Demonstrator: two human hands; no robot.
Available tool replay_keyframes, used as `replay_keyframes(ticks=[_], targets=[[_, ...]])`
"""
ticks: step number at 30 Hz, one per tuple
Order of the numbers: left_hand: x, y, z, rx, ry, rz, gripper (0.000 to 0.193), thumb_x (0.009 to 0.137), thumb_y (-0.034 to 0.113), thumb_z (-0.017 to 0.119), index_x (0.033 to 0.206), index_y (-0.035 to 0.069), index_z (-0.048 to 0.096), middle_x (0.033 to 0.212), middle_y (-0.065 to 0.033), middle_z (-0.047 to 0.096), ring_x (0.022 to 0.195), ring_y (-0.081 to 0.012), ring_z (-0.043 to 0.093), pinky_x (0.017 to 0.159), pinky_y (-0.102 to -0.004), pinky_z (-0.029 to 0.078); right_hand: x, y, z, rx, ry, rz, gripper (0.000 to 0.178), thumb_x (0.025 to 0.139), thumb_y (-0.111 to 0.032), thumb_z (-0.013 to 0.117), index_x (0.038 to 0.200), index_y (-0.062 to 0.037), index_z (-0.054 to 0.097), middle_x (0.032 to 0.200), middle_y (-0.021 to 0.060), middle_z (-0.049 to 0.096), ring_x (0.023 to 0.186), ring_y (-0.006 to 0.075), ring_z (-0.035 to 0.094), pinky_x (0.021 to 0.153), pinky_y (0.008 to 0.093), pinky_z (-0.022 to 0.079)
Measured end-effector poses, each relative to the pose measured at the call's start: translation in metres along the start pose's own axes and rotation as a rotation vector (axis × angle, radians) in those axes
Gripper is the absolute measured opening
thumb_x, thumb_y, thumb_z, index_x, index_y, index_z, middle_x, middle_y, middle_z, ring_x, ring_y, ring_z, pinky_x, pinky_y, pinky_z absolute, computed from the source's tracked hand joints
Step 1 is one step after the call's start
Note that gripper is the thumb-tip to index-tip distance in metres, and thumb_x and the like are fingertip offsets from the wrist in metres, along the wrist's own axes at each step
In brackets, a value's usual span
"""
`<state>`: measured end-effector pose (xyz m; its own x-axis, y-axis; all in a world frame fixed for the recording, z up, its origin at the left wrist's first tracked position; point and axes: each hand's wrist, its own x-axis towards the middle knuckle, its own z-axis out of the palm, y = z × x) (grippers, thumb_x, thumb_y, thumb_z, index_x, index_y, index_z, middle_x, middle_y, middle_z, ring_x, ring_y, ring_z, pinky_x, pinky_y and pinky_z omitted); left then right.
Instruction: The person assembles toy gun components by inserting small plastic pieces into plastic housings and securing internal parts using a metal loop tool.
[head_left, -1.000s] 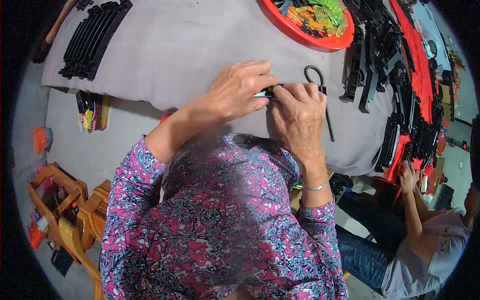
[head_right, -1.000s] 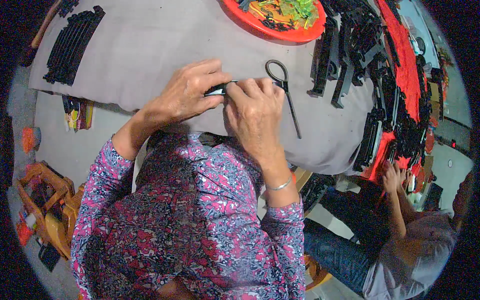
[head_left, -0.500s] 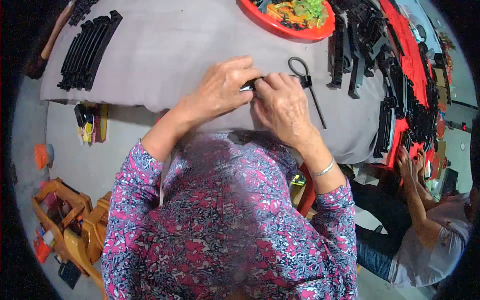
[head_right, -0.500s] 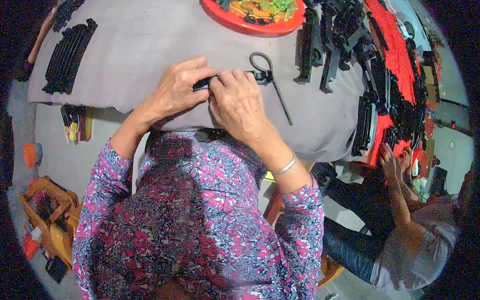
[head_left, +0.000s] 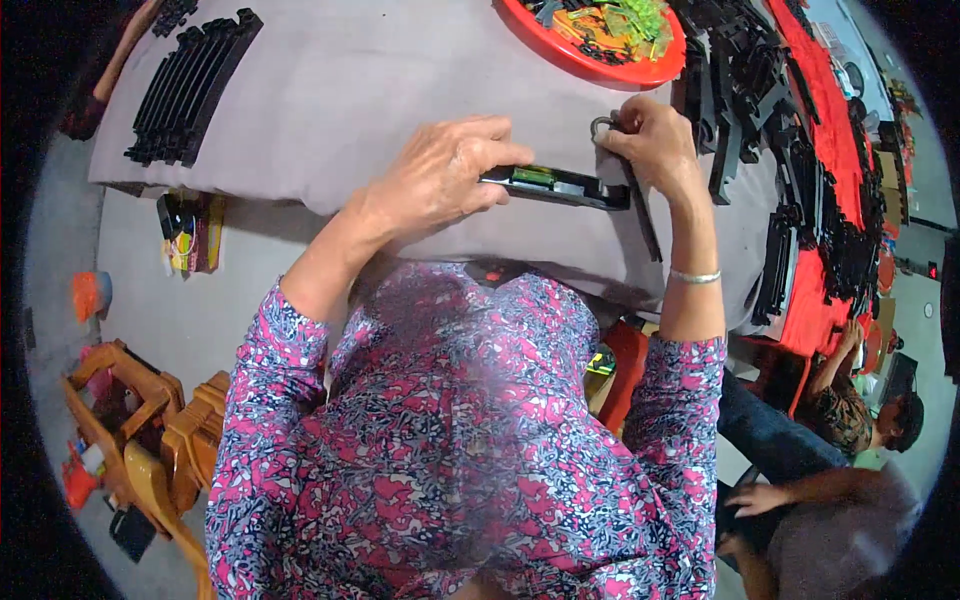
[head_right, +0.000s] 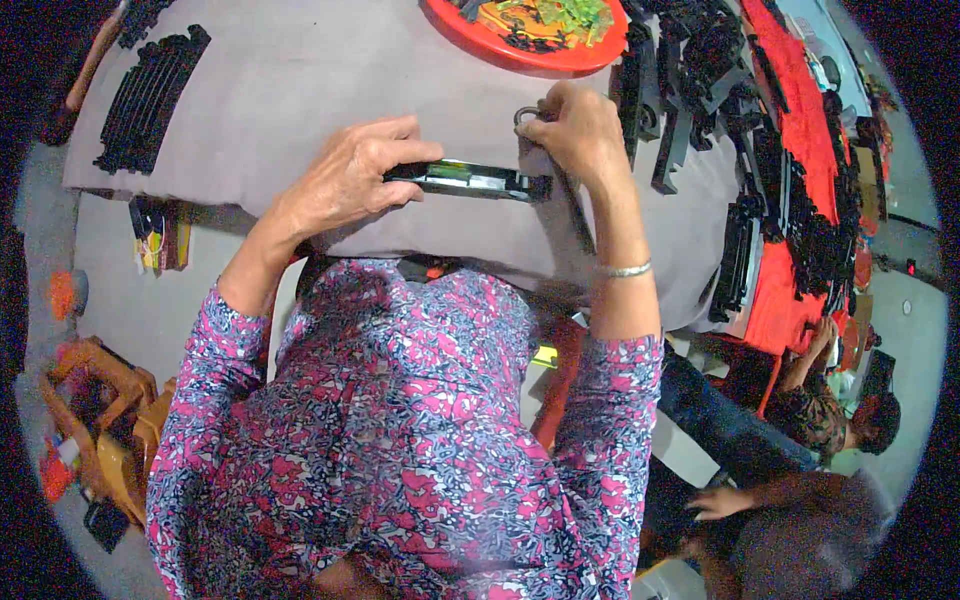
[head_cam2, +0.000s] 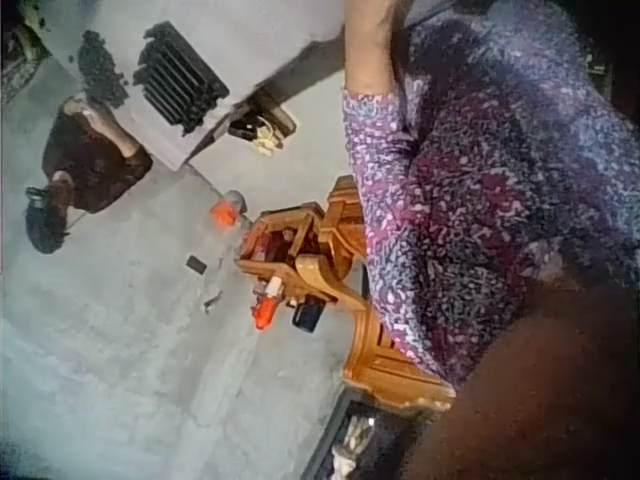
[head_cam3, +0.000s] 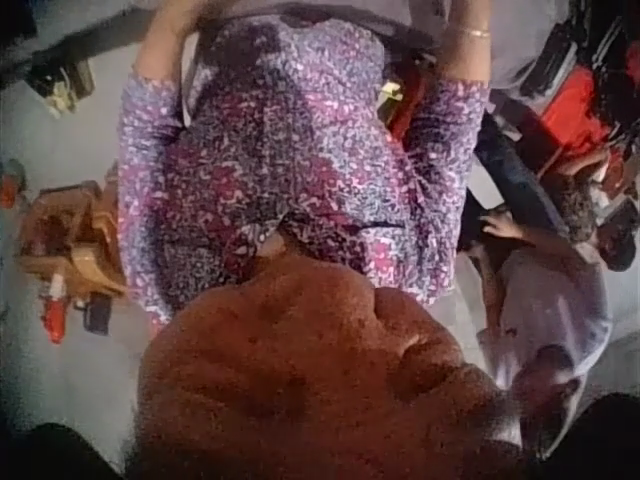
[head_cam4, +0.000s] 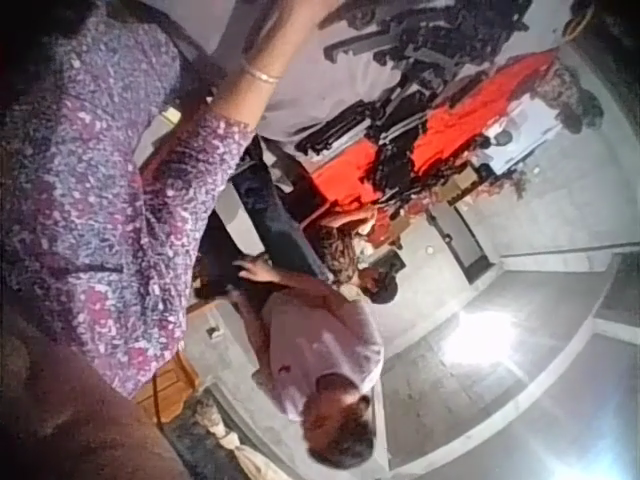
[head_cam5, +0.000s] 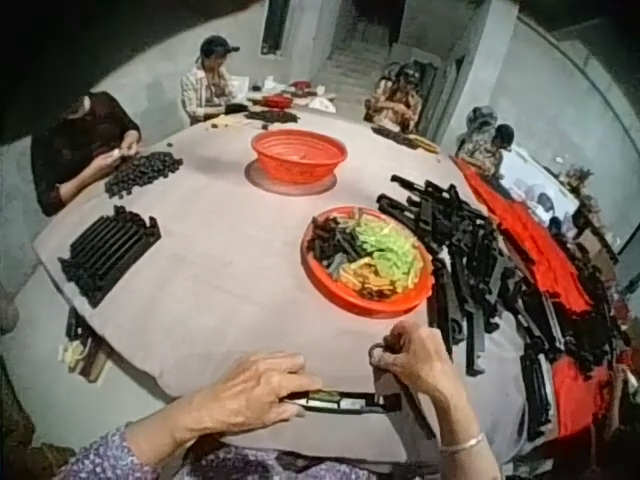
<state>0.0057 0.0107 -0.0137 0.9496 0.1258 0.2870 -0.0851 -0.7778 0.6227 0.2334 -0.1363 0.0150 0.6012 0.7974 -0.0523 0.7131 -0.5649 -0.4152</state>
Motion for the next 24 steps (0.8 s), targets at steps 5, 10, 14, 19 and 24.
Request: replay_keyframes(ticks=[5, 10, 14, 19, 24], targets=[[-0.002, 0.002, -0.002, -0.005, 0.001, 0.002, 0.040, 0.068, 0.009, 0.071, 0.108, 0.002, 0.068, 0.086, -0.0127, 0.055, 0.083, -0.0323, 0.058, 0.072, -0.0428, 0.047, -0.001, -0.001, 0.009, 0.099, -0.049, -0.078, 0.034, 0.072, -0.022, 0.077, 0.095, 0.0022, 0.068, 0.086, 0.0203, 0.071, 0.081, 0.0313, 0.070, 0.074, 0.0407, 0.054], [-0.001, 0.000, -0.004, -0.032, -0.020, 0.034, 0.042, 0.068, 0.011, 0.073, 0.108, 0.001, 0.068, 0.086, -0.0130, 0.056, 0.086, -0.0325, 0.058, 0.074, -0.0433, 0.047, -0.007, 0.023, 0.018, 0.414, 0.034, 0.003, 0.020, 0.083, -0.017, 0.069, 0.094, -0.0001, 0.069, 0.077, 0.0083, 0.069, 0.068, 0.0147, 0.065, 0.064, 0.0317, 0.052], [0.000, -0.005, -0.002, -0.050, -0.047, 0.021, 0.042, 0.068, 0.013, 0.075, 0.108, 0.002, 0.068, 0.087, -0.0129, 0.056, 0.086, -0.0330, 0.058, 0.075, -0.0435, 0.047, -0.018, 0.000, 0.001, 0.702, 0.102, 0.039, 0.014, 0.093, -0.013, 0.062, 0.102, -0.0044, 0.068, 0.072, -0.0012, 0.061, 0.061, 0.0049, 0.054, 0.055, 0.0219, 0.045], [0.000, -0.004, -0.004, -0.075, -0.067, -0.010, 0.041, 0.069, 0.015, 0.077, 0.107, 0.004, 0.069, 0.087, -0.0112, 0.056, 0.088, -0.0320, 0.058, 0.075, -0.0436, 0.047, -0.025, -0.012, -0.037, 1.152, 0.224, -0.217, 0.036, 0.099, -0.037, 0.051, 0.091, -0.0040, 0.063, 0.062, -0.0020, 0.049, 0.050, 0.0065, 0.037, 0.047, 0.0231, 0.027], [0.002, -0.006, 0.002, -0.040, -0.024, 0.039, 0.041, 0.068, 0.017, 0.078, 0.107, 0.007, 0.070, 0.086, -0.0096, 0.056, 0.086, -0.0310, 0.057, 0.074, -0.0437, 0.046, -0.048, -0.057, -0.063, 1.591, 0.027, -0.467, 0.059, 0.098, -0.060, 0.039, 0.071, -0.0082, 0.048, 0.053, -0.0025, 0.031, 0.048, 0.0102, 0.021, 0.049, 0.0288, 0.018]])
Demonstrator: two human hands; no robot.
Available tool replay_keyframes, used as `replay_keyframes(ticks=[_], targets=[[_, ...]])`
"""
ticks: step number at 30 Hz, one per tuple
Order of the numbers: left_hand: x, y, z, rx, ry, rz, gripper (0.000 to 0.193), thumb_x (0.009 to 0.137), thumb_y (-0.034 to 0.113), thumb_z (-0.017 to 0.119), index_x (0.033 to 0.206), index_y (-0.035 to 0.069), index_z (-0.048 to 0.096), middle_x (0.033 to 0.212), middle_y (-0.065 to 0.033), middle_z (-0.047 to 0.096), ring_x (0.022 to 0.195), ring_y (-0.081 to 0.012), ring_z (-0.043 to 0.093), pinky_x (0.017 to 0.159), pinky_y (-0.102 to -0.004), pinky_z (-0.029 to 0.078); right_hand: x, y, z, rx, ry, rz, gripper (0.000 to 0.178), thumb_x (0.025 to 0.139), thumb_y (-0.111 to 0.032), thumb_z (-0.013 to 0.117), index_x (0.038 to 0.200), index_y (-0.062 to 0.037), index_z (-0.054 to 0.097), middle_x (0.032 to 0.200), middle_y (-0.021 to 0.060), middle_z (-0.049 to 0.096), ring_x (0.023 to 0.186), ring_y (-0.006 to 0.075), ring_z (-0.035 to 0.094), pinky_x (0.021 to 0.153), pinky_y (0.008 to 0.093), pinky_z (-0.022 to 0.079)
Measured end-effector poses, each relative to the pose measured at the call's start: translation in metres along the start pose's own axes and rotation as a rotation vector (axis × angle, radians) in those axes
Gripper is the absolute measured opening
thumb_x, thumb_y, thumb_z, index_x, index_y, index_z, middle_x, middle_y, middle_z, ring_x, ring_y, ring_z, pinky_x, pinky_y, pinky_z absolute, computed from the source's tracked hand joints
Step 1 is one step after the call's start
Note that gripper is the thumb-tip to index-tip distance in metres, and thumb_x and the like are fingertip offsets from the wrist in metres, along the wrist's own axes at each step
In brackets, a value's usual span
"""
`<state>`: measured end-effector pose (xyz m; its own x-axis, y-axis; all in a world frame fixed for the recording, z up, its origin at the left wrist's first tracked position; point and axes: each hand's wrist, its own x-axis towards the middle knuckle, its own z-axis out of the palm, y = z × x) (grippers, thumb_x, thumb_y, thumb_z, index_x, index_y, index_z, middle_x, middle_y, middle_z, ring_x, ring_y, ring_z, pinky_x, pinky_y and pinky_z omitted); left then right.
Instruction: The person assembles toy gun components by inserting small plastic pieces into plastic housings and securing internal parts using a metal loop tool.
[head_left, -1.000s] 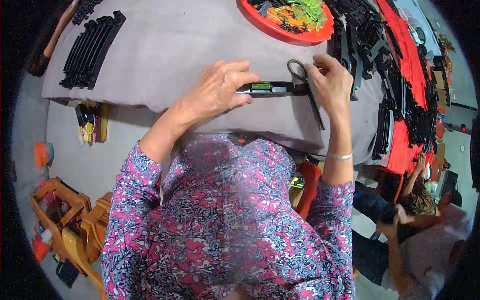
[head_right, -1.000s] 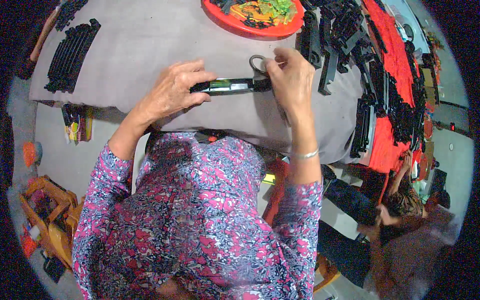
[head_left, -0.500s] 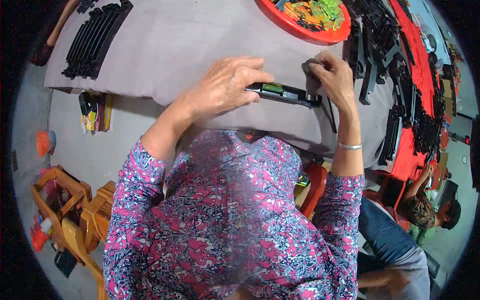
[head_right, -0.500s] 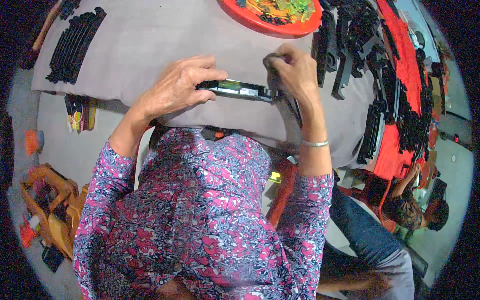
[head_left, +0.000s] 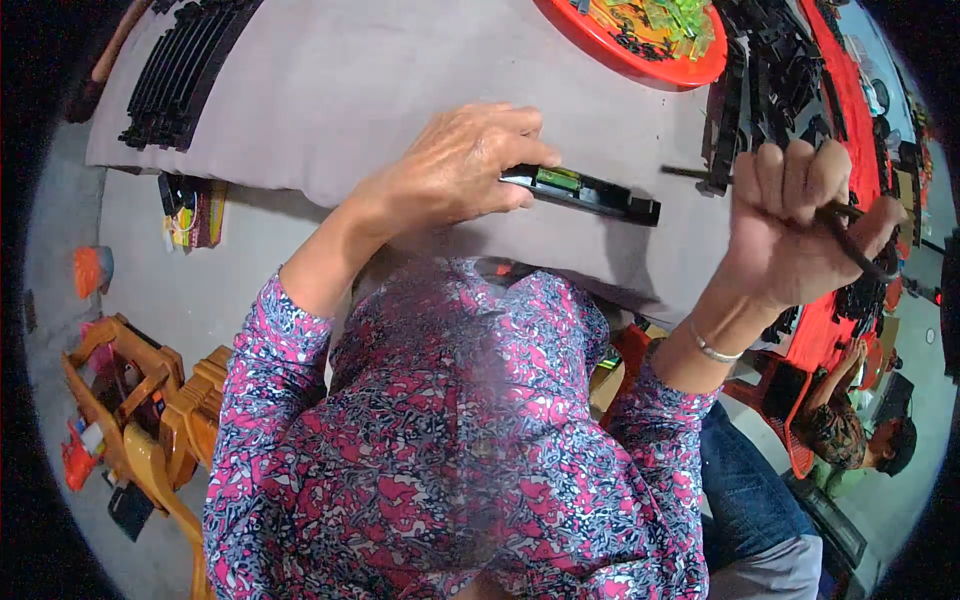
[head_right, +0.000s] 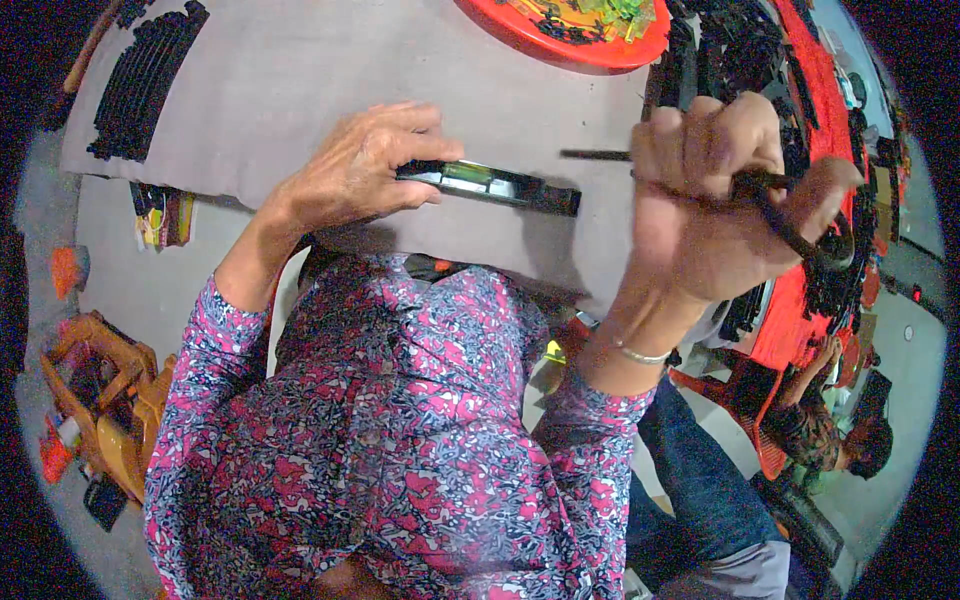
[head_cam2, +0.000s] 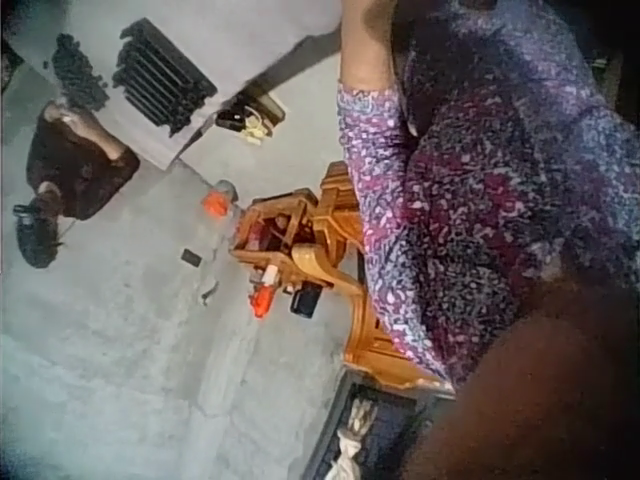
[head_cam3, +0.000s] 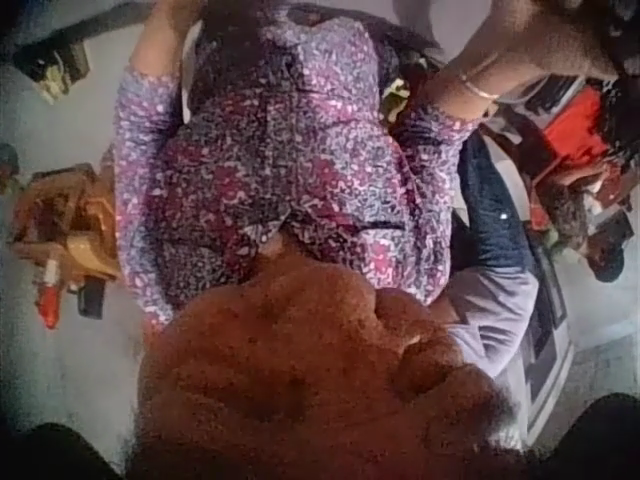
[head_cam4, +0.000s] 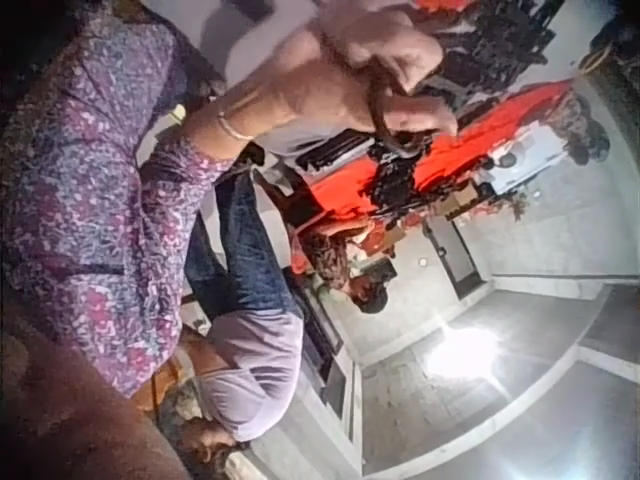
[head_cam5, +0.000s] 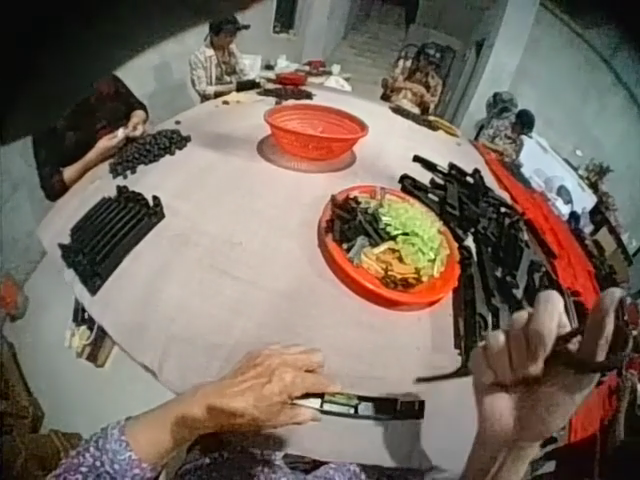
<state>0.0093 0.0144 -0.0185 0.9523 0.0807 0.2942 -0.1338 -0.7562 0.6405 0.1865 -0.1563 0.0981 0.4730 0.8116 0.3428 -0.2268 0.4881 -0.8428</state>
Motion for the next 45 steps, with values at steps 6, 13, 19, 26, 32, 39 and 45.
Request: replay_keyframes(ticks=[6, 13, 19, 26, 32, 39, 45], targets=[[-0.001, -0.002, 0.002, 0.016, -0.015, -0.018, 0.039, 0.069, 0.023, 0.077, 0.105, 0.010, 0.070, 0.085, -0.0086, 0.055, 0.085, -0.0305, 0.057, 0.073, -0.0433, 0.046, -0.013, 0.048, 0.022, 0.597, 0.167, 0.050, 0.057, 0.101, -0.055, 0.037, 0.063, -0.0132, 0.038, 0.052, -0.0033, 0.023, 0.047, 0.0114, 0.018, 0.048, 0.0299, 0.018], [-0.002, -0.005, 0.007, 0.021, 0.039, 0.017, 0.040, 0.069, 0.030, 0.077, 0.101, 0.008, 0.069, 0.085, -0.0098, 0.053, 0.086, -0.0318, 0.056, 0.073, -0.0441, 0.046, -0.019, 0.082, -0.003, 0.336, -0.056, 0.125, 0.047, 0.103, -0.048, 0.038, 0.068, -0.0154, 0.037, 0.055, -0.0058, 0.030, 0.048, 0.0104, 0.024, 0.050, 0.0290, 0.023], [-0.001, -0.002, 0.006, 0.028, 0.024, -0.005, 0.041, 0.068, 0.030, 0.077, 0.102, 0.008, 0.070, 0.086, -0.0096, 0.053, 0.088, -0.0312, 0.057, 0.076, -0.0440, 0.045, -0.023, 0.090, 0.010, 0.443, -0.027, 0.124, 0.048, 0.102, -0.047, 0.038, 0.065, -0.0168, 0.039, 0.055, -0.0067, 0.030, 0.048, 0.0097, 0.024, 0.051, 0.0290, 0.023], [-0.002, 0.002, 0.004, 0.051, 0.014, -0.029, 0.030, 0.065, 0.019, 0.077, 0.093, 0.008, 0.072, 0.088, -0.0072, 0.058, 0.090, -0.0279, 0.060, 0.077, -0.0426, 0.048, -0.023, 0.085, 0.021, 0.174, -0.123, 0.185, 0.042, 0.099, -0.037, 0.043, 0.063, -0.0157, 0.038, 0.054, -0.0056, 0.032, 0.049, 0.0109, 0.026, 0.051, 0.0304, 0.023], [-0.002, 0.004, 0.008, 0.014, 0.067, -0.034, 0.028, 0.063, 0.016, 0.078, 0.090, 0.011, 0.072, 0.086, -0.0057, 0.055, 0.089, -0.0268, 0.060, 0.077, -0.0426, 0.050, -0.025, 0.083, 0.027, -0.031, -0.072, 0.177, 0.039, 0.093, -0.035, 0.050, 0.063, -0.0150, 0.037, 0.053, -0.0032, 0.035, 0.048, 0.0140, 0.027, 0.051, 0.0324, 0.023], [-0.002, 0.005, 0.006, 0.023, 0.117, -0.017, 0.027, 0.062, 0.015, 0.079, 0.087, 0.011, 0.071, 0.082, -0.0045, 0.054, 0.086, -0.0253, 0.060, 0.069, -0.0404, 0.050, -0.025, 0.086, 0.033, -0.302, -0.155, 0.132, 0.044, 0.096, -0.036, 0.045, 0.062, -0.0147, 0.029, 0.053, -0.0018, 0.030, 0.053, 0.0158, 0.028, 0.054, 0.0347, 0.027], [-0.002, 0.009, 0.003, -0.032, 0.091, -0.008, 0.031, 0.063, 0.016, 0.079, 0.090, 0.007, 0.068, 0.082, -0.0076, 0.052, 0.083, -0.0278, 0.058, 0.068, -0.0410, 0.047, -0.022, 0.088, 0.014, 0.359, 0.044, 0.212, 0.045, 0.097, -0.040, 0.042, 0.062, -0.0145, 0.032, 0.053, -0.0037, 0.025, 0.049, 0.0123, 0.020, 0.050, 0.0312, 0.021]])
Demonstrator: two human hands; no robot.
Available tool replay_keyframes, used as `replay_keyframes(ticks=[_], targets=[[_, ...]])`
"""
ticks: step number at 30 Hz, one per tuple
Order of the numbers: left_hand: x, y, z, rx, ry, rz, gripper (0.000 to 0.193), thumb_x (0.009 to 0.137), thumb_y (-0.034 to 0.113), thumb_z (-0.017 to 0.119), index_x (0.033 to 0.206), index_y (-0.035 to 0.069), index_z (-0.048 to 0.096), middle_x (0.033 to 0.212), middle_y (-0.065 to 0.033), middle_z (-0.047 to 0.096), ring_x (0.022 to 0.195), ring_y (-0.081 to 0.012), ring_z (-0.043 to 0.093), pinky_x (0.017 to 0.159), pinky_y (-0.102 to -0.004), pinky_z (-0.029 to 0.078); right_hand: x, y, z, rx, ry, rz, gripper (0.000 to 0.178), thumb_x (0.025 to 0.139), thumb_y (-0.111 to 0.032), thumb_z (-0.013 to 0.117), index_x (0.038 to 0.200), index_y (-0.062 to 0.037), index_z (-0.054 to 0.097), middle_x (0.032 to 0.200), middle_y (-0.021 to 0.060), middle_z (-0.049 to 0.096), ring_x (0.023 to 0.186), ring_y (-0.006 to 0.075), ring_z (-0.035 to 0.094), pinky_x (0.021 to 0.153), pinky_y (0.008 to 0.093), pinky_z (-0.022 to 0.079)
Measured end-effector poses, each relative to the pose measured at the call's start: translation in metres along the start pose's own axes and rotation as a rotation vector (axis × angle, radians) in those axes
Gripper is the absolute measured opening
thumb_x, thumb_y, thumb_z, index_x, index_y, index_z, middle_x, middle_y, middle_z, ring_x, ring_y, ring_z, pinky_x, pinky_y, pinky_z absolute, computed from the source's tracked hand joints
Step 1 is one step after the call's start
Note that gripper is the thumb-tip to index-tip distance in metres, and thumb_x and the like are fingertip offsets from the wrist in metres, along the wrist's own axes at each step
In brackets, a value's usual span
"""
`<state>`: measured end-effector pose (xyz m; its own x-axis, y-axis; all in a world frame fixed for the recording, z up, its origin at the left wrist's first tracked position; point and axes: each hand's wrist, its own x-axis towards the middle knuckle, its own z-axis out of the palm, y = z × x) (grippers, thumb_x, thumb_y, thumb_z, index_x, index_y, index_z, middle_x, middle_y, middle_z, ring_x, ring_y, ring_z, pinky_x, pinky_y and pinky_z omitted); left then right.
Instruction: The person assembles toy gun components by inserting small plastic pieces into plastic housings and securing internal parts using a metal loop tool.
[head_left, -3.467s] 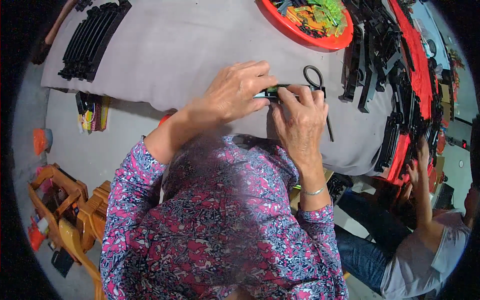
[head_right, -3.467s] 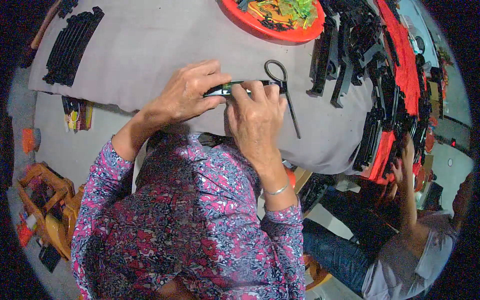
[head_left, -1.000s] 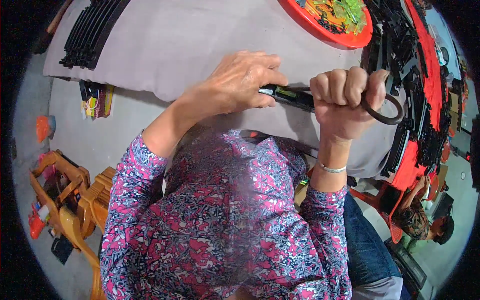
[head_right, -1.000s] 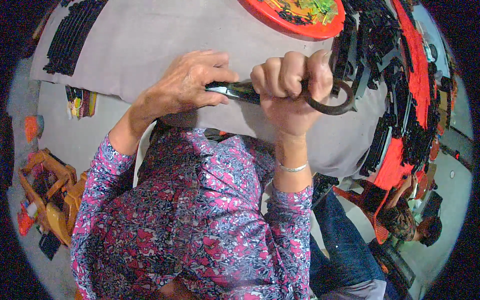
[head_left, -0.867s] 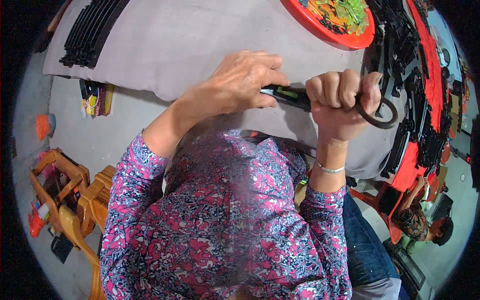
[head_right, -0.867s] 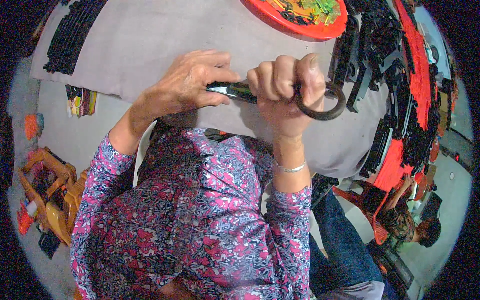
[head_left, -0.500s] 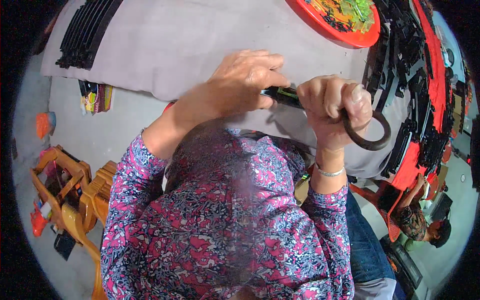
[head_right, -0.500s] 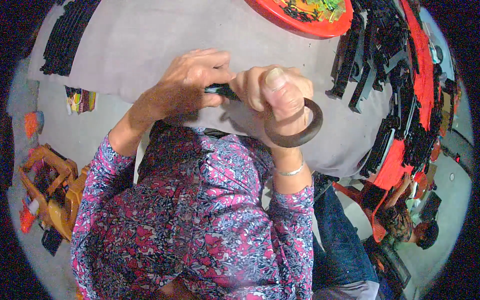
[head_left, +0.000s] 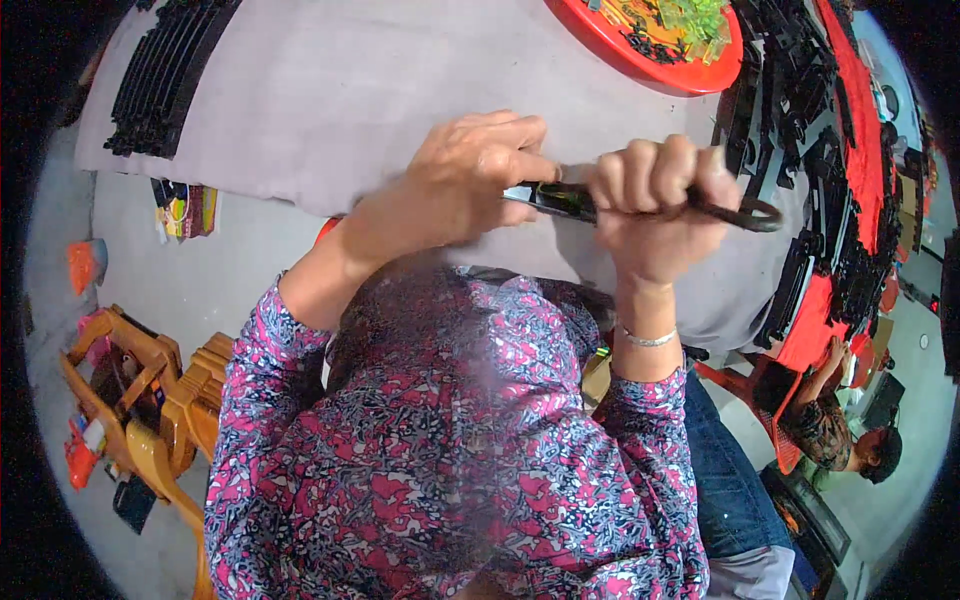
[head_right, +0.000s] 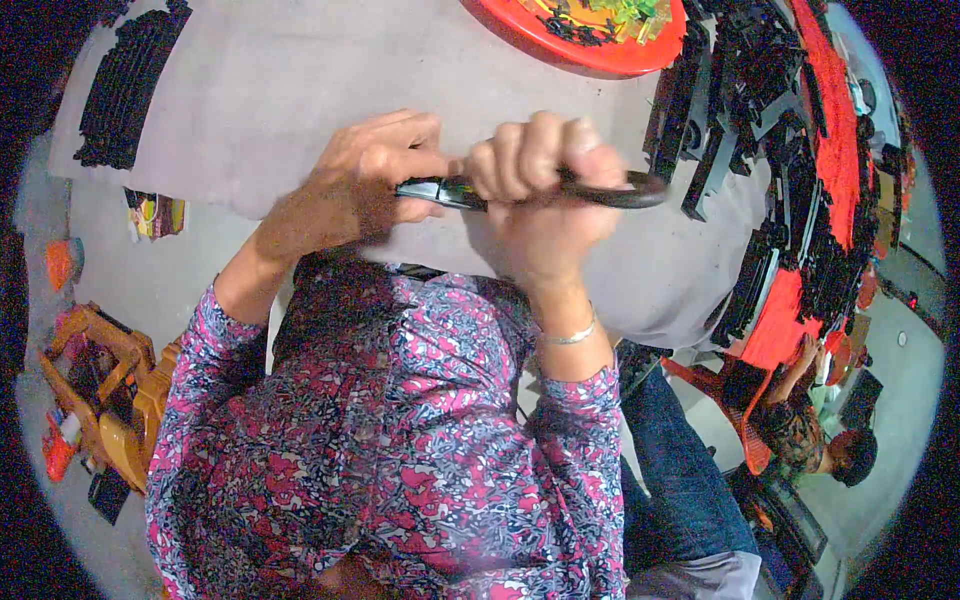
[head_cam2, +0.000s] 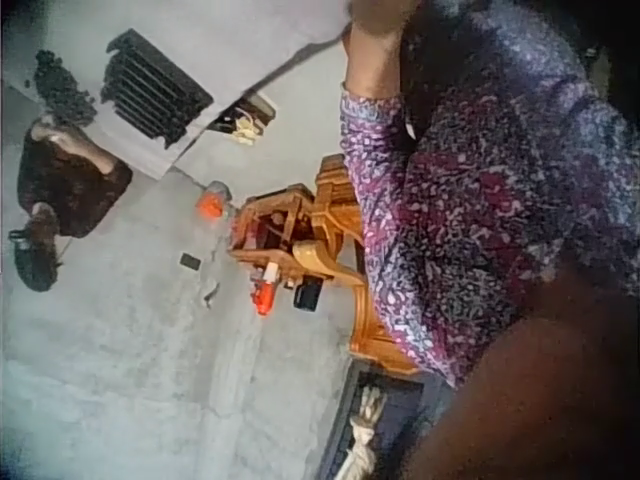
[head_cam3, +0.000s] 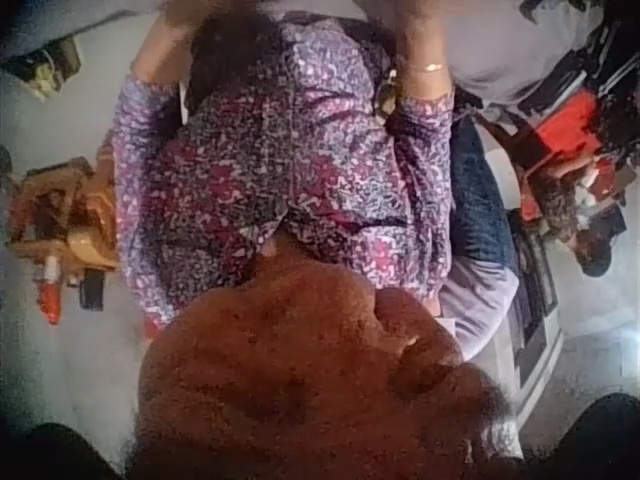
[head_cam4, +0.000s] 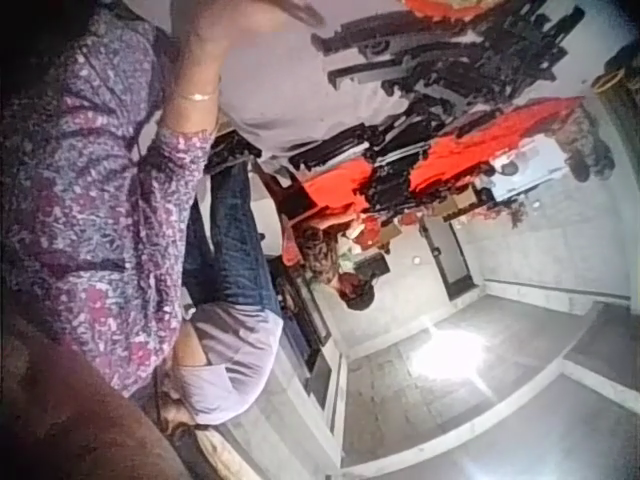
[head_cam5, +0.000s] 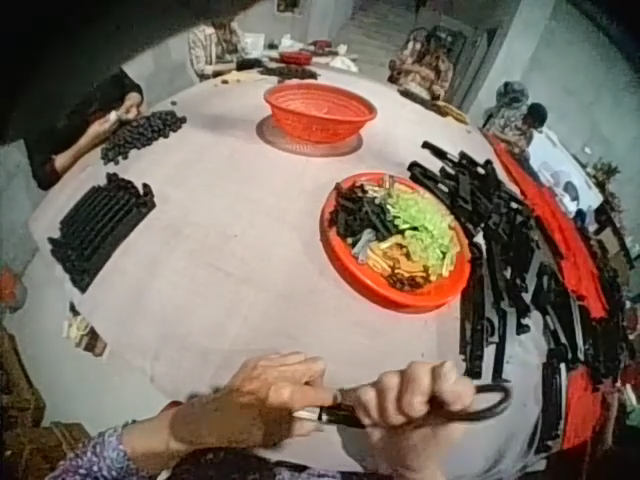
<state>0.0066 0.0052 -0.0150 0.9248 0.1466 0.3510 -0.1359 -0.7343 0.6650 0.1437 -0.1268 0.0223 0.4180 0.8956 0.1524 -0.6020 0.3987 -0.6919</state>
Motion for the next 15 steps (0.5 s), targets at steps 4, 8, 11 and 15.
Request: replay_keyframes(ticks=[4, 8, 11, 15], targets=[[0.000, -0.003, -0.001, -0.016, -0.005, 0.013, 0.036, 0.064, 0.017, 0.079, 0.095, 0.004, 0.068, 0.080, -0.0101, 0.051, 0.080, -0.0302, 0.056, 0.067, -0.0421, 0.045, -0.001, -0.015, -0.004, 0.163, -0.004, -0.004, 0.047, 0.097, -0.043, 0.040, 0.060, -0.0144, 0.034, 0.051, -0.0043, 0.025, 0.047, 0.0107, 0.018, 0.048, 0.0303, 0.018], [0.001, -0.002, 0.000, -0.045, -0.040, 0.001, 0.037, 0.065, 0.018, 0.078, 0.098, 0.004, 0.069, 0.080, -0.0101, 0.052, 0.079, -0.0301, 0.056, 0.067, -0.0421, 0.045, -0.005, -0.017, -0.007, 0.116, 0.018, 0.013, 0.049, 0.099, -0.042, 0.037, 0.059, -0.0147, 0.033, 0.050, -0.0048, 0.025, 0.047, 0.0104, 0.017, 0.047, 0.0302, 0.018], [-0.002, -0.003, -0.001, -0.033, -0.025, 0.001, 0.037, 0.066, 0.021, 0.078, 0.097, 0.004, 0.069, 0.079, -0.0103, 0.051, 0.079, -0.0303, 0.056, 0.066, -0.0420, 0.045, -0.006, -0.012, -0.011, 0.106, 0.033, 0.002, 0.050, 0.099, -0.043, 0.037, 0.059, -0.0148, 0.033, 0.050, -0.0049, 0.025, 0.046, 0.0105, 0.017, 0.048, 0.0306, 0.018], [-0.001, -0.003, -0.002, -0.013, -0.037, 0.005, 0.036, 0.068, 0.023, 0.076, 0.097, 0.004, 0.069, 0.079, -0.0105, 0.051, 0.078, -0.0304, 0.056, 0.066, -0.0419, 0.045, -0.004, -0.012, -0.012, 0.066, 0.009, 0.002, 0.050, 0.100, -0.043, 0.037, 0.059, -0.0148, 0.033, 0.051, -0.0047, 0.025, 0.046, 0.0107, 0.017, 0.047, 0.0303, 0.018]])
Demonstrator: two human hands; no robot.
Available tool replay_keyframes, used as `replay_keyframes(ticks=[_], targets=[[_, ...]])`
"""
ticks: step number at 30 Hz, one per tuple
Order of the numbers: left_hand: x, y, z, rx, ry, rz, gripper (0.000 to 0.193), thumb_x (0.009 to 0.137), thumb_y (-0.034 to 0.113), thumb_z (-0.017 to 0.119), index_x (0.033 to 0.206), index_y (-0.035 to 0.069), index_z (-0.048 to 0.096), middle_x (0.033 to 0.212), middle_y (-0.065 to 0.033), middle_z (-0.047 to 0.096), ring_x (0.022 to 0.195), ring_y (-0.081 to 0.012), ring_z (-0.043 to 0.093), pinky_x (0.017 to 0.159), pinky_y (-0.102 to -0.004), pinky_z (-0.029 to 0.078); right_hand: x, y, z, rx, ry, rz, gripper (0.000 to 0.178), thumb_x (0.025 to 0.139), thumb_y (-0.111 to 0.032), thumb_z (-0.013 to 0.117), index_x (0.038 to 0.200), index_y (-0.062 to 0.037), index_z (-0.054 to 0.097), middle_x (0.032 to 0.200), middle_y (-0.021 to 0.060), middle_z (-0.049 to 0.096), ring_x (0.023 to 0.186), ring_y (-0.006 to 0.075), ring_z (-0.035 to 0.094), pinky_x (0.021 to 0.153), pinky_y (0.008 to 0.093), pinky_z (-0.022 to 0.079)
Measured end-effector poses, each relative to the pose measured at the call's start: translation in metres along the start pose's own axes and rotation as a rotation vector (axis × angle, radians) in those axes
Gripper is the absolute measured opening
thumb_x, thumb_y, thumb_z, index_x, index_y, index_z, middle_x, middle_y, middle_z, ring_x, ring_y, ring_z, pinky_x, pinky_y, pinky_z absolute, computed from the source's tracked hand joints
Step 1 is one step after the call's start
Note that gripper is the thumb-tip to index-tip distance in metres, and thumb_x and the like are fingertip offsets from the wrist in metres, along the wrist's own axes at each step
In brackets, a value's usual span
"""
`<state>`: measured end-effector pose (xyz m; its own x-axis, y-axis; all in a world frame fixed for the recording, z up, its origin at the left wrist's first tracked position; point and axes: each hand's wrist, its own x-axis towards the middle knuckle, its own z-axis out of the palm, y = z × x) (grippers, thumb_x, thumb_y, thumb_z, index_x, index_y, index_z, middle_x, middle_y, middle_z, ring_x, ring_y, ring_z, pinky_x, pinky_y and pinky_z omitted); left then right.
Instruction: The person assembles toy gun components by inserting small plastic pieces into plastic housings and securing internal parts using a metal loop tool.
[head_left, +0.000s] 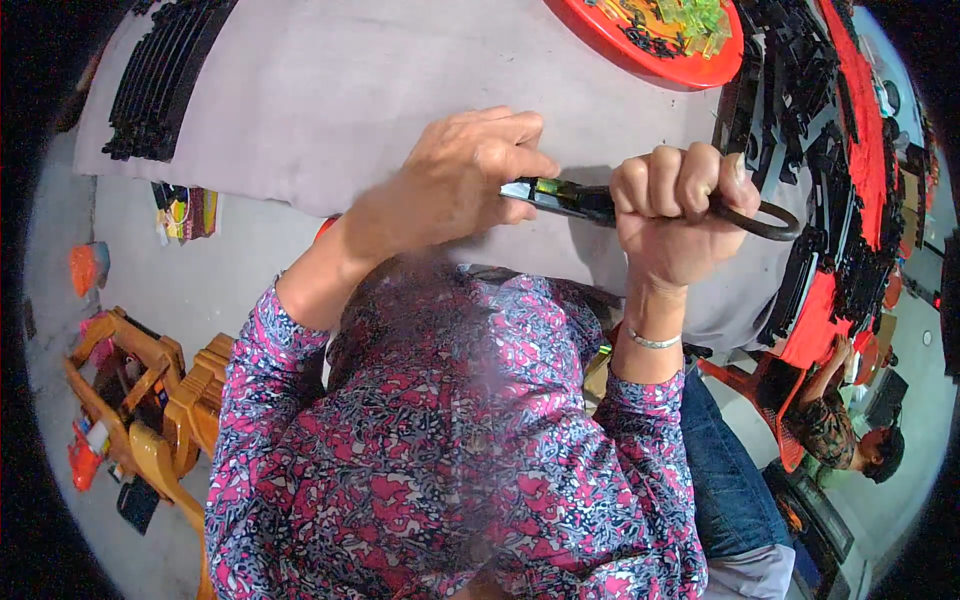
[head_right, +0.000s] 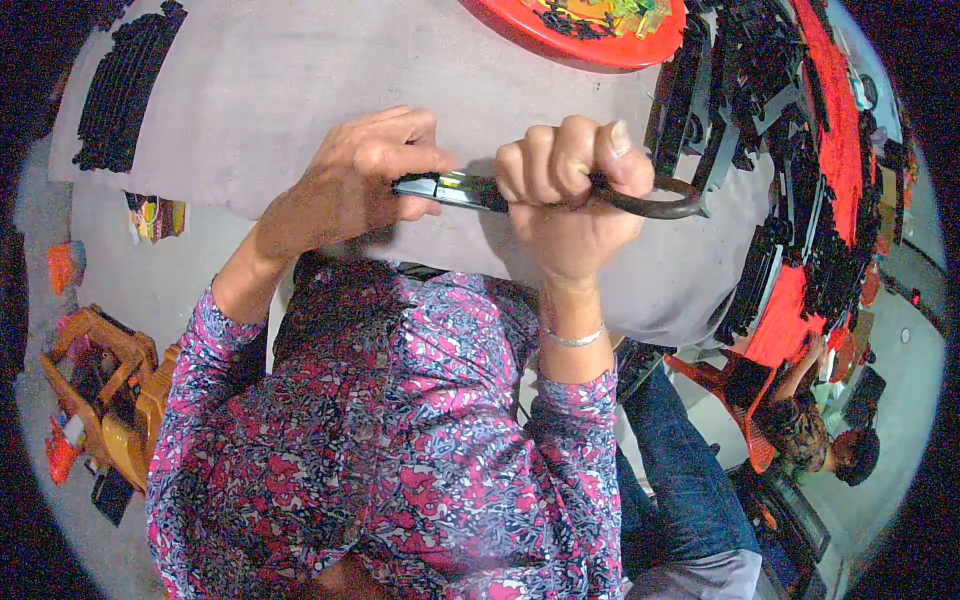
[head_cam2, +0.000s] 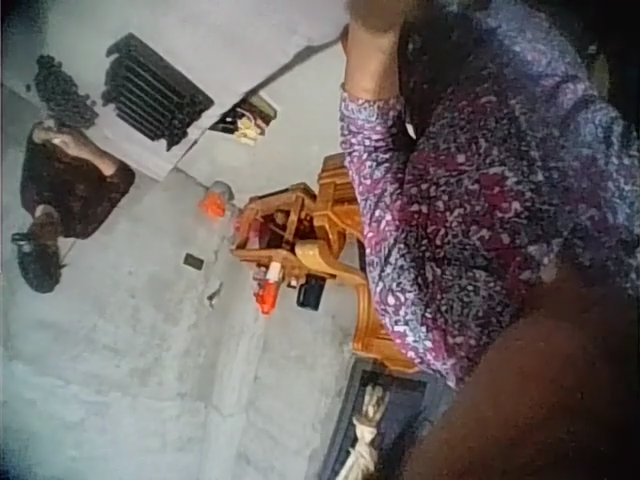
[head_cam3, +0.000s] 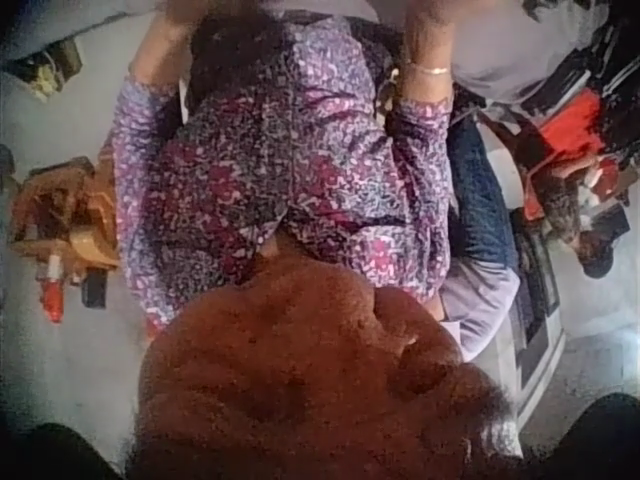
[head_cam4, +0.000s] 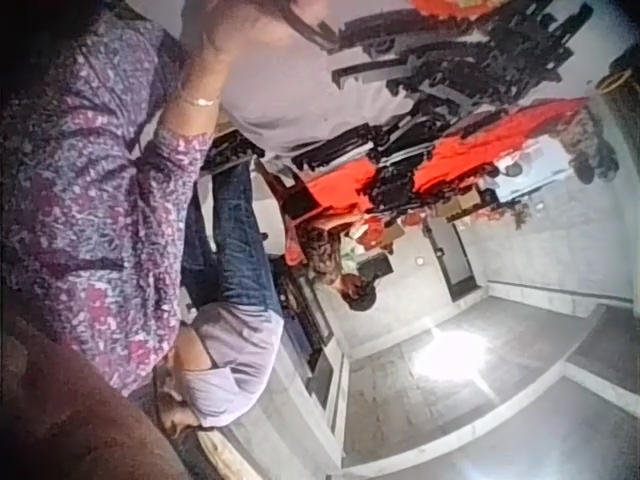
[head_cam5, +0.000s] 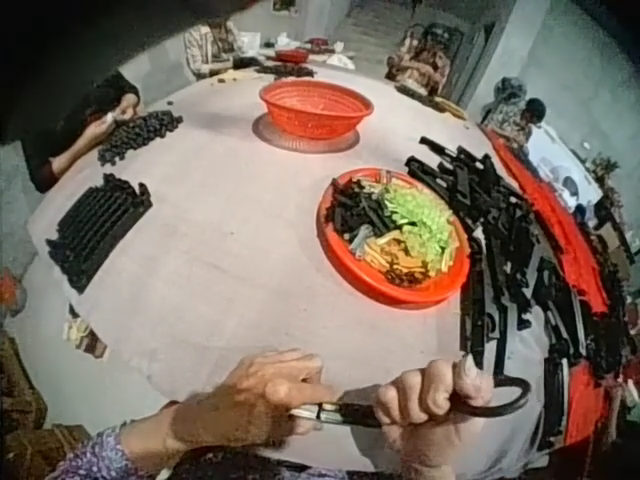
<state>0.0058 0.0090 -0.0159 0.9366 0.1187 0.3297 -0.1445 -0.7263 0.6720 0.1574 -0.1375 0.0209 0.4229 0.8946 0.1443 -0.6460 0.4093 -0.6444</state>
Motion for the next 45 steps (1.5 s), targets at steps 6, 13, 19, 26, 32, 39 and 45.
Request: replay_keyframes(ticks=[6, 13, 19, 26, 32, 39, 45], targets=[[0.003, 0.000, 0.000, 0.005, -0.001, -0.011, 0.034, 0.067, 0.023, 0.077, 0.095, 0.005, 0.069, 0.078, -0.0100, 0.051, 0.077, -0.0298, 0.056, 0.066, -0.0424, 0.045, 0.011, -0.037, 0.004, 0.016, 0.145, -0.033, 0.053, 0.100, -0.056, 0.041, 0.069, -0.0128, 0.036, 0.056, -0.0056, 0.026, 0.048, 0.0072, 0.019, 0.043, 0.0272, 0.014], [0.003, 0.000, 0.002, 0.002, 0.003, -0.009, 0.031, 0.064, 0.021, 0.079, 0.091, 0.007, 0.070, 0.077, -0.0083, 0.051, 0.076, -0.0276, 0.056, 0.065, -0.0417, 0.046, 0.025, -0.051, -0.024, -1.154, 0.447, 0.345, 0.032, 0.097, -0.038, 0.055, 0.084, -0.0090, 0.058, 0.064, -0.0048, 0.047, 0.053, 0.0059, 0.041, 0.045, 0.0241, 0.030], [0.002, 0.006, -0.003, -0.013, -0.029, 0.045, 0.029, 0.063, 0.023, 0.079, 0.086, 0.008, 0.069, 0.077, -0.0080, 0.052, 0.077, -0.0270, 0.056, 0.065, -0.0402, 0.046, 0.022, -0.038, -0.033, -1.539, 0.140, 0.540, 0.037, 0.095, -0.033, 0.056, 0.084, 0.0002, 0.069, 0.072, 0.0133, 0.068, 0.065, 0.0244, 0.065, 0.062, 0.0374, 0.050], [-0.002, 0.005, 0.001, 0.030, -0.028, 0.045, 0.029, 0.064, 0.024, 0.081, 0.087, 0.011, 0.069, 0.080, -0.0063, 0.053, 0.080, -0.0260, 0.057, 0.068, -0.0403, 0.046, 0.039, -0.037, -0.024, -1.934, 0.028, 0.069, 0.026, 0.088, -0.023, 0.064, 0.089, 0.0023, 0.069, 0.075, 0.0201, 0.067, 0.070, 0.0365, 0.065, 0.068, 0.0437, 0.050], [-0.003, -0.002, 0.005, -0.008, -0.030, 0.045, 0.031, 0.063, 0.024, 0.081, 0.090, 0.011, 0.071, 0.079, -0.0058, 0.050, 0.079, -0.0255, 0.055, 0.068, -0.0400, 0.045, 0.088, -0.032, -0.036, -1.758, 0.277, -0.036, 0.021, 0.087, -0.019, 0.069, 0.096, -0.0002, 0.071, 0.078, 0.0086, 0.070, 0.073, 0.0119, 0.065, 0.070, 0.0291, 0.052], [-0.002, 0.000, 0.006, -0.008, -0.034, 0.037, 0.032, 0.064, 0.025, 0.080, 0.092, 0.012, 0.072, 0.079, -0.0056, 0.050, 0.079, -0.0246, 0.055, 0.067, -0.0398, 0.045, 0.137, -0.018, -0.056, -1.984, 0.143, 0.009, 0.020, 0.078, -0.020, 0.066, 0.089, -0.0045, 0.074, 0.084, 0.0190, 0.071, 0.080, 0.0349, 0.070, 0.076, 0.0441, 0.054], [-0.003, 0.000, 0.005, -0.008, -0.027, 0.039, 0.032, 0.065, 0.026, 0.080, 0.092, 0.012, 0.072, 0.080, -0.0061, 0.050, 0.080, -0.0251, 0.055, 0.068, -0.0397, 0.045, 0.143, -0.034, -0.068, -2.151, 0.249, 0.111, 0.022, 0.074, -0.023, 0.068, 0.090, -0.0087, 0.075, 0.086, 0.0195, 0.071, 0.084, 0.0357, 0.070, 0.078, 0.0453, 0.054]])
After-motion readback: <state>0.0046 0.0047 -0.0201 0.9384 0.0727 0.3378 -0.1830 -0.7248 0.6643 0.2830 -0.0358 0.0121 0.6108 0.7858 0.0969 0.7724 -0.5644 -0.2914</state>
